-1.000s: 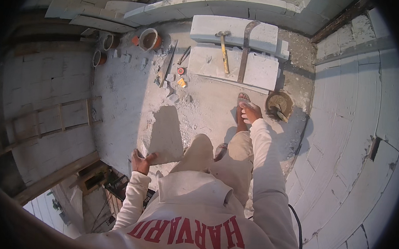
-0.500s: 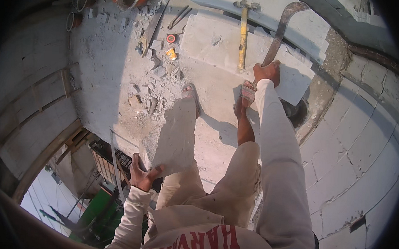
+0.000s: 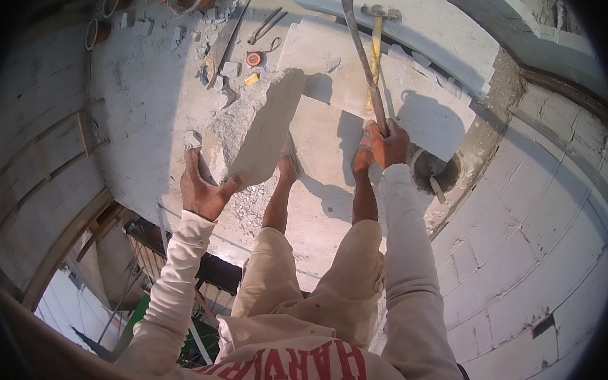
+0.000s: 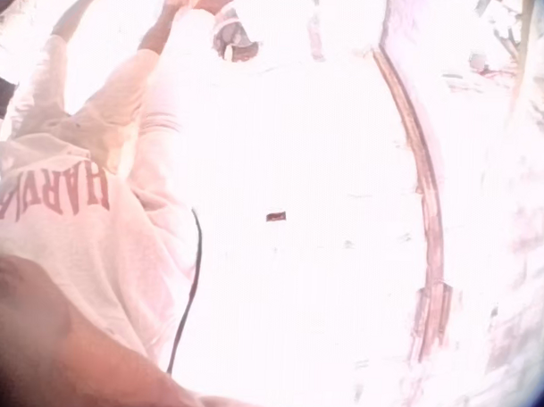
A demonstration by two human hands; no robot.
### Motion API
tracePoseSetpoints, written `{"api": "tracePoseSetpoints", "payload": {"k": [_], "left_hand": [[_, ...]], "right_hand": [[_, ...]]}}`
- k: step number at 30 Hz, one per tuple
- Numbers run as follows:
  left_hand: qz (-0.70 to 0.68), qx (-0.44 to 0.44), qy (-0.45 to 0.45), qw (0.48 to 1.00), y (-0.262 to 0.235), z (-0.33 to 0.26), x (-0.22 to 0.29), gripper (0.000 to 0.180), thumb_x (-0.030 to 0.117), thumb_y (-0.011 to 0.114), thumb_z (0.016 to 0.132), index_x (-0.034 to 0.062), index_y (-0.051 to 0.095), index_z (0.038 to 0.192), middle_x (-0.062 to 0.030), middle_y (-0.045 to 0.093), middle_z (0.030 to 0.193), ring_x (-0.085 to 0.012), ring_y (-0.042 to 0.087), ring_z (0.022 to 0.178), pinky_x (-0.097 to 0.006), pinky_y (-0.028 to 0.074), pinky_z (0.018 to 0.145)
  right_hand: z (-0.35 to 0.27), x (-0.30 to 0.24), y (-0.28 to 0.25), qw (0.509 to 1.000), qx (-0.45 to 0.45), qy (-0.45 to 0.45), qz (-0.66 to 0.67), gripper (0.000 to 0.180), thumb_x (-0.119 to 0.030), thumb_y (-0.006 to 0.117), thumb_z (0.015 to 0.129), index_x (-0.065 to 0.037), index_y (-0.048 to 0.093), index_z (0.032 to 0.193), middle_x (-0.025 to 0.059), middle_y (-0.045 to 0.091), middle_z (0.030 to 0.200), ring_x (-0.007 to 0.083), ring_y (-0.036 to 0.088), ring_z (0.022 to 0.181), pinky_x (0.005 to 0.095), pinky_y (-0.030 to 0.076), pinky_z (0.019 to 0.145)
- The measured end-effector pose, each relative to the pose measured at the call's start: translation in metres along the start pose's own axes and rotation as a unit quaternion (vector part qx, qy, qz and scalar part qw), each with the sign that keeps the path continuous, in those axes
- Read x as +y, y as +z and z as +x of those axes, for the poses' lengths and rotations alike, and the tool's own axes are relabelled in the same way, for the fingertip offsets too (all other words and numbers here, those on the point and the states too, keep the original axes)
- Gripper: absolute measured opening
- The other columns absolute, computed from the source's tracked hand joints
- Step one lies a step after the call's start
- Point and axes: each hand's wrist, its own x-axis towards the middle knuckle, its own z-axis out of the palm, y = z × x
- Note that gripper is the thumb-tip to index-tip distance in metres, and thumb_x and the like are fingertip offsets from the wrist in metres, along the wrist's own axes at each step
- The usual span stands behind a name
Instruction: The person breaks a white tile with a hammer, picks up a broken piece, and applies mortar to a wall using a trowel. The person repeatedly scoops mortar and spreads it along the wall surface.
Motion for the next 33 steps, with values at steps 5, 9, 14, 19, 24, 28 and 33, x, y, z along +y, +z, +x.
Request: {"api": "tracePoseSetpoints", "payload": {"k": [5, 9, 14, 19, 24, 28, 33], "left_hand": [[-0.018, -0.020, 0.017, 0.999, -0.007, 0.074, 0.020, 0.088, 0.046, 0.088, 0.062, -0.0032, 0.046, 0.122, -0.0238, 0.064, 0.096, -0.0393, 0.066, 0.082, -0.045, 0.053, 0.077], [0.010, 0.002, 0.049, 0.999, 0.003, 0.112, 0.032, 0.086, 0.042, 0.088, 0.062, -0.0028, 0.046, 0.123, -0.0242, 0.065, 0.097, -0.0391, 0.067, 0.084, -0.045, 0.054, 0.079], [-0.008, -0.003, 0.091, 0.996, 0.024, 0.147, 0.046, 0.082, 0.038, 0.088, 0.062, -0.0011, 0.048, 0.121, -0.0229, 0.066, 0.100, -0.0381, 0.068, 0.086, -0.044, 0.055, 0.078], [0.040, -0.045, 0.098, 0.993, 0.063, 0.172, 0.043, 0.078, 0.033, 0.088, 0.064, 0.0003, 0.049, 0.123, -0.0231, 0.066, 0.106, -0.0389, 0.068, 0.095, -0.045, 0.054, 0.086], [-0.038, -0.062, 0.057, 0.996, 0.078, 0.165, 0.029, 0.080, 0.030, 0.086, 0.068, 0.0072, 0.046, 0.133, -0.0216, 0.061, 0.125, -0.0393, 0.064, 0.110, -0.044, 0.052, 0.096], [-0.062, -0.033, 0.050, 0.996, 0.087, 0.165, 0.030, 0.076, 0.025, 0.088, 0.066, 0.0059, 0.047, 0.127, -0.0216, 0.063, 0.115, -0.0431, 0.064, 0.107, -0.045, 0.052, 0.094], [-0.018, -0.061, 0.036, 0.997, 0.081, 0.162, 0.029, 0.075, 0.023, 0.089, 0.066, 0.0039, 0.044, 0.122, -0.0241, 0.062, 0.112, -0.0444, 0.063, 0.106, -0.047, 0.052, 0.093]], "right_hand": [[0.010, 0.035, 0.017, 0.996, -0.059, -0.023, -0.065, 0.041, -0.037, 0.069, 0.083, 0.004, 0.065, 0.088, 0.0271, 0.067, 0.081, 0.0424, 0.067, 0.078, 0.0462, 0.051, 0.072], [0.020, 0.115, 0.000, 0.992, 0.003, -0.002, -0.129, 0.036, -0.032, 0.067, 0.080, 0.003, 0.066, 0.088, 0.0258, 0.068, 0.079, 0.0425, 0.066, 0.076, 0.0465, 0.051, 0.071], [-0.015, 0.102, -0.041, 0.995, 0.008, -0.030, -0.100, 0.029, -0.027, 0.067, 0.081, 0.001, 0.066, 0.085, 0.0199, 0.065, 0.069, 0.0366, 0.064, 0.064, 0.0449, 0.050, 0.067], [-0.061, -0.011, -0.071, 0.991, -0.081, -0.087, -0.059, 0.022, -0.023, 0.064, 0.090, -0.001, 0.065, 0.088, 0.0179, 0.065, 0.068, 0.0353, 0.064, 0.061, 0.0432, 0.050, 0.061], [-0.064, -0.099, -0.049, 0.973, -0.098, -0.210, -0.020, 0.022, -0.023, 0.060, 0.097, -0.001, 0.060, 0.101, 0.0182, 0.066, 0.070, 0.0393, 0.067, 0.065, 0.0423, 0.051, 0.060], [-0.039, -0.115, -0.027, 0.975, -0.125, -0.183, -0.026, 0.024, -0.024, 0.060, 0.099, -0.001, 0.058, 0.103, 0.0190, 0.067, 0.070, 0.0413, 0.067, 0.066, 0.0426, 0.052, 0.061], [-0.063, -0.190, -0.057, 0.958, -0.118, -0.252, 0.069, 0.027, -0.025, 0.060, 0.099, 0.002, 0.057, 0.099, 0.0172, 0.067, 0.069, 0.0374, 0.069, 0.063, 0.0407, 0.052, 0.058]]}}
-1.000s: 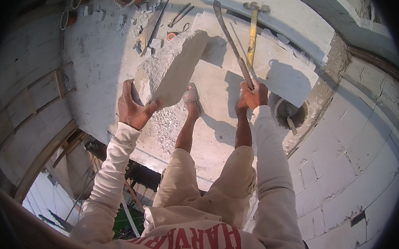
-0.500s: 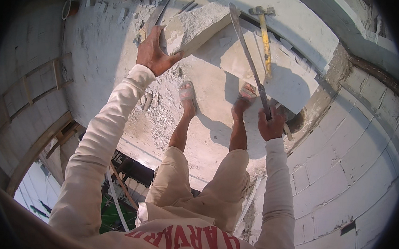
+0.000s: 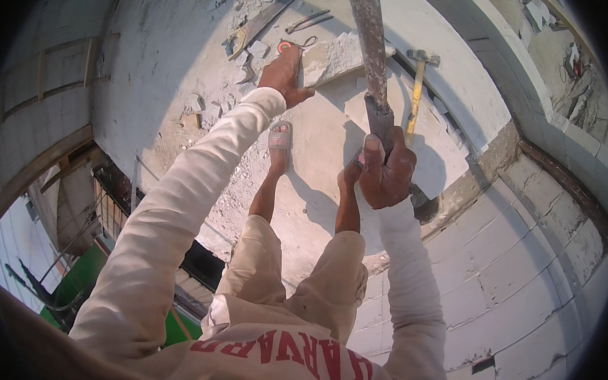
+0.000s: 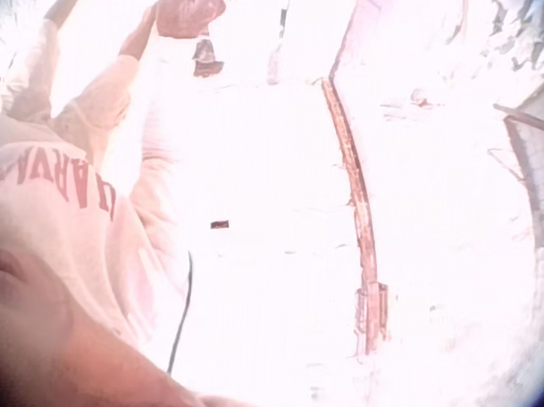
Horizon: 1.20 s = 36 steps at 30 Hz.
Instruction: The person breaks a white tile with a hammer, picks up a broken piece, and applies mortar to a wall using a trowel. The person repeatedly scoops mortar and spreads it along the wall surface.
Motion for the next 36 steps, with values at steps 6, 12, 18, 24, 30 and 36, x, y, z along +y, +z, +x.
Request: {"api": "tracePoseSetpoints", "payload": {"k": [6, 12, 18, 24, 30, 36], "left_hand": [[-0.011, -0.018, -0.004, 1.000, 0.001, 0.007, 0.001, 0.076, 0.022, 0.091, 0.064, 0.0032, 0.043, 0.120, -0.0255, 0.058, 0.120, -0.0462, 0.061, 0.110, -0.049, 0.051, 0.093], [0.004, -0.007, 0.009, 1.000, -0.004, 0.002, 0.002, 0.076, 0.020, 0.091, 0.064, 0.0025, 0.043, 0.121, -0.0269, 0.059, 0.118, -0.0462, 0.061, 0.109, -0.049, 0.051, 0.093], [-0.003, -0.026, 0.002, 1.000, -0.004, 0.004, 0.003, 0.073, 0.020, 0.089, 0.066, 0.0029, 0.043, 0.120, -0.0263, 0.060, 0.117, -0.0461, 0.062, 0.108, -0.050, 0.051, 0.093], [0.000, -0.010, 0.013, 1.000, -0.004, 0.005, 0.010, 0.073, 0.023, 0.089, 0.066, 0.0039, 0.043, 0.120, -0.0255, 0.059, 0.117, -0.0462, 0.062, 0.108, -0.049, 0.051, 0.092], [0.031, -0.020, 0.011, 0.999, -0.003, 0.006, 0.001, 0.074, 0.025, 0.089, 0.066, 0.0032, 0.042, 0.119, -0.0258, 0.060, 0.119, -0.0450, 0.061, 0.112, -0.046, 0.052, 0.094], [-0.011, -0.057, 0.046, 0.997, -0.019, 0.036, -0.027, 0.075, 0.028, 0.087, 0.068, 0.0019, 0.045, 0.124, -0.0259, 0.060, 0.121, -0.0421, 0.061, 0.115, -0.043, 0.049, 0.100]], "right_hand": [[0.006, 0.090, 0.003, 0.946, -0.081, 0.043, -0.311, 0.032, -0.031, 0.061, 0.099, 0.001, 0.057, 0.097, 0.0176, 0.066, 0.066, 0.0388, 0.068, 0.062, 0.0452, 0.053, 0.061], [-0.016, 0.040, 0.021, 0.997, 0.072, -0.012, -0.013, 0.030, -0.031, 0.061, 0.097, -0.001, 0.058, 0.100, 0.0191, 0.067, 0.069, 0.0431, 0.066, 0.065, 0.0467, 0.052, 0.065], [-0.003, 0.053, 0.019, 0.982, -0.044, 0.002, -0.181, 0.030, -0.028, 0.063, 0.097, 0.001, 0.058, 0.098, 0.0231, 0.067, 0.070, 0.0443, 0.067, 0.064, 0.0487, 0.052, 0.061], [-0.013, 0.117, 0.040, 0.981, 0.021, 0.071, -0.177, 0.032, -0.028, 0.062, 0.098, 0.004, 0.059, 0.100, 0.0259, 0.067, 0.072, 0.0473, 0.067, 0.069, 0.0502, 0.053, 0.062], [-0.001, 0.135, 0.042, 0.968, -0.089, 0.095, -0.215, 0.042, -0.037, 0.057, 0.099, 0.002, 0.057, 0.114, 0.0316, 0.069, 0.089, 0.0497, 0.067, 0.087, 0.0549, 0.053, 0.078], [0.027, 0.099, 0.052, 0.958, -0.041, 0.065, -0.278, 0.033, -0.030, 0.059, 0.098, 0.001, 0.056, 0.112, 0.0303, 0.069, 0.088, 0.0486, 0.067, 0.086, 0.0535, 0.053, 0.076]]}}
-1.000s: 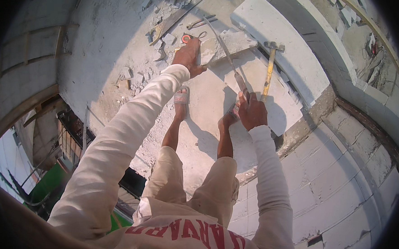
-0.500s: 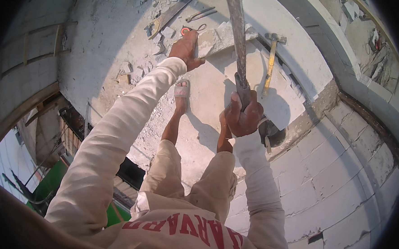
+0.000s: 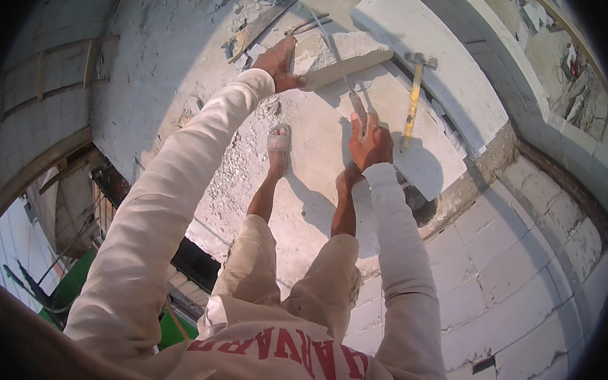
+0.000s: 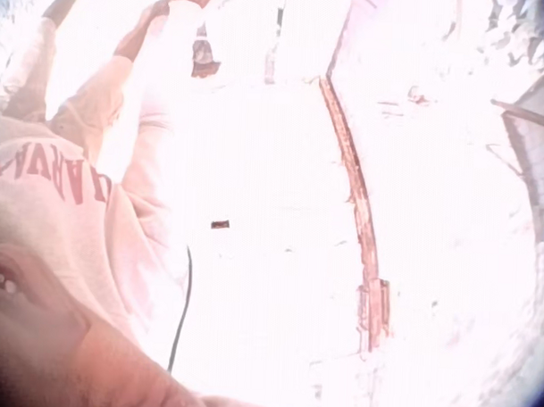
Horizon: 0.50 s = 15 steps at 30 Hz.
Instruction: The person breaks a white tile with a hammer, picks up a broken piece, and applies mortar to a wall using a trowel. The person repeatedly scoops mortar and spreads it along the wall surface.
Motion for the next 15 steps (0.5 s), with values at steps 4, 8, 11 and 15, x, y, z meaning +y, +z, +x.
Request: {"api": "tracePoseSetpoints", "payload": {"k": [4, 8, 11, 15], "left_hand": [[-0.005, -0.026, 0.003, 1.000, -0.021, 0.027, -0.040, 0.091, 0.038, 0.085, 0.069, 0.0002, 0.041, 0.139, -0.0266, 0.061, 0.130, -0.0405, 0.059, 0.121, -0.043, 0.045, 0.105], [-0.033, -0.095, -0.019, 0.995, -0.034, 0.039, -0.040, 0.098, 0.039, 0.086, 0.070, 0.0010, 0.038, 0.146, -0.0249, 0.065, 0.127, -0.0381, 0.060, 0.123, -0.041, 0.044, 0.107], [-0.051, -0.056, -0.003, 0.997, -0.027, 0.047, -0.058, 0.100, 0.041, 0.088, 0.069, 0.0033, 0.039, 0.147, -0.0225, 0.064, 0.130, -0.0373, 0.061, 0.122, -0.040, 0.044, 0.108], [-0.209, 0.082, -0.107, 0.969, -0.003, 0.025, -0.060, 0.114, 0.054, 0.090, 0.062, -0.0046, 0.038, 0.145, -0.0273, 0.062, 0.130, -0.0370, 0.061, 0.122, -0.040, 0.044, 0.110]], "right_hand": [[-0.012, -0.046, -0.031, 0.974, 0.091, -0.085, 0.190, 0.030, -0.030, 0.059, 0.099, 0.000, 0.056, 0.101, 0.0272, 0.067, 0.079, 0.0466, 0.068, 0.080, 0.0487, 0.054, 0.066], [0.022, -0.044, -0.010, 0.993, 0.080, -0.048, 0.074, 0.032, -0.031, 0.059, 0.100, 0.000, 0.057, 0.095, 0.0270, 0.066, 0.075, 0.0460, 0.068, 0.074, 0.0487, 0.054, 0.063], [0.060, -0.015, 0.017, 0.998, 0.007, -0.036, -0.048, 0.040, -0.040, 0.055, 0.101, 0.000, 0.057, 0.100, 0.0297, 0.066, 0.077, 0.0508, 0.065, 0.076, 0.0566, 0.052, 0.071], [0.068, -0.022, 0.022, 0.998, -0.003, -0.024, -0.056, 0.042, -0.043, 0.052, 0.102, -0.001, 0.055, 0.102, 0.0299, 0.066, 0.078, 0.0504, 0.065, 0.079, 0.0565, 0.052, 0.073]]}}
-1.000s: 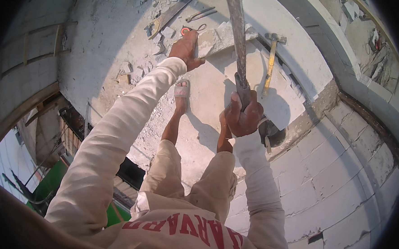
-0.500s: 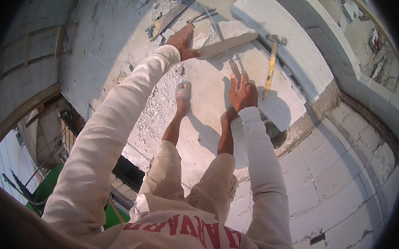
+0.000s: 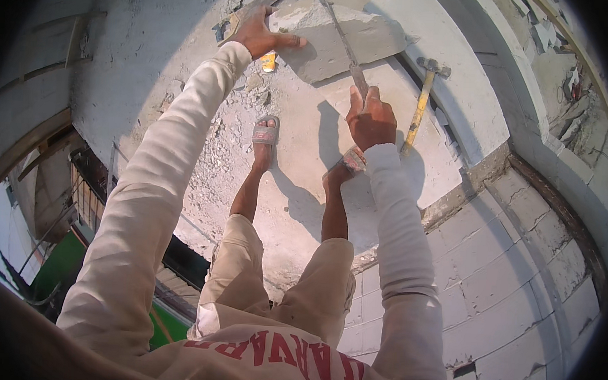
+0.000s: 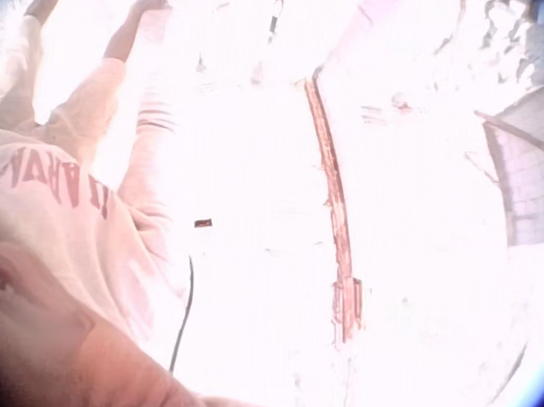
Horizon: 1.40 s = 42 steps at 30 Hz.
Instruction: The person breaks a white tile with a hammer, picks up a broken piece, and applies mortar to a wall using a trowel. The person repeatedly scoops mortar and spreads it along the wall surface.
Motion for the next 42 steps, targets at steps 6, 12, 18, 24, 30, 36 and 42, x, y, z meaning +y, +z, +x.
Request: {"api": "tracePoseSetpoints", "payload": {"k": [6, 12, 18, 24, 30, 36, 42], "left_hand": [[-0.264, 0.306, -0.076, 0.911, 0.100, 0.017, -0.038, 0.142, 0.081, 0.076, 0.059, -0.0170, 0.027, 0.149, -0.0373, 0.042, 0.146, -0.0422, 0.042, 0.141, -0.046, 0.035, 0.117], [-0.305, 0.271, -0.200, 0.891, 0.084, 0.065, -0.070, 0.123, 0.082, 0.067, 0.067, -0.0193, 0.049, 0.135, -0.0363, 0.051, 0.139, -0.0401, 0.054, 0.128, -0.040, 0.040, 0.109], [-0.327, 0.183, -0.231, 0.898, 0.087, 0.057, -0.082, 0.119, 0.087, 0.059, 0.070, -0.0178, 0.058, 0.128, -0.0371, 0.046, 0.145, -0.0417, 0.051, 0.131, -0.039, 0.038, 0.111], [-0.275, 0.200, -0.267, 0.902, 0.087, 0.072, -0.112, 0.120, 0.088, 0.055, 0.071, -0.0128, 0.054, 0.136, -0.0366, 0.039, 0.151, -0.0426, 0.042, 0.140, -0.040, 0.032, 0.116], [-0.236, 0.187, -0.278, 0.912, 0.088, 0.067, -0.093, 0.122, 0.090, 0.052, 0.071, -0.0127, 0.054, 0.136, -0.0363, 0.039, 0.151, -0.0412, 0.042, 0.141, -0.040, 0.032, 0.116], [-0.248, 0.176, -0.270, 0.914, 0.090, 0.069, -0.083, 0.122, 0.091, 0.050, 0.071, -0.0136, 0.056, 0.133, -0.0388, 0.044, 0.146, -0.0424, 0.044, 0.139, -0.041, 0.032, 0.115], [-0.273, 0.177, -0.278, 0.904, 0.082, 0.057, -0.088, 0.128, 0.091, 0.053, 0.070, -0.0201, 0.051, 0.133, -0.0395, 0.046, 0.144, -0.0439, 0.045, 0.138, -0.041, 0.032, 0.116]], "right_hand": [[0.026, -0.013, 0.031, 0.997, 0.028, -0.013, 0.077, 0.042, -0.041, 0.052, 0.102, 0.001, 0.055, 0.096, 0.0342, 0.065, 0.078, 0.0520, 0.066, 0.082, 0.0574, 0.052, 0.075], [0.035, -0.011, 0.035, 0.995, 0.033, -0.041, 0.084, 0.040, -0.038, 0.052, 0.103, 0.000, 0.055, 0.093, 0.0268, 0.065, 0.068, 0.0475, 0.066, 0.066, 0.0525, 0.052, 0.064], [0.011, 0.010, 0.036, 0.991, 0.041, -0.078, 0.096, 0.034, -0.034, 0.054, 0.103, -0.001, 0.055, 0.095, 0.0201, 0.065, 0.066, 0.0425, 0.066, 0.062, 0.0494, 0.051, 0.057], [0.014, -0.017, 0.033, 0.972, 0.116, -0.139, 0.148, 0.031, -0.030, 0.056, 0.102, 0.000, 0.055, 0.096, 0.0200, 0.066, 0.069, 0.0406, 0.067, 0.061, 0.0487, 0.052, 0.057], [0.029, -0.007, 0.025, 0.995, 0.007, -0.096, -0.022, 0.038, -0.037, 0.051, 0.103, 0.000, 0.055, 0.095, 0.0265, 0.066, 0.071, 0.0450, 0.068, 0.068, 0.0527, 0.053, 0.064], [0.027, 0.015, 0.034, 0.993, 0.050, -0.094, -0.041, 0.036, -0.034, 0.053, 0.102, 0.001, 0.055, 0.093, 0.0257, 0.066, 0.069, 0.0461, 0.067, 0.067, 0.0514, 0.053, 0.065], [0.013, -0.022, 0.007, 0.981, 0.087, -0.149, 0.085, 0.029, -0.029, 0.060, 0.100, -0.002, 0.053, 0.091, 0.0220, 0.064, 0.066, 0.0429, 0.066, 0.062, 0.0489, 0.052, 0.058]]}}
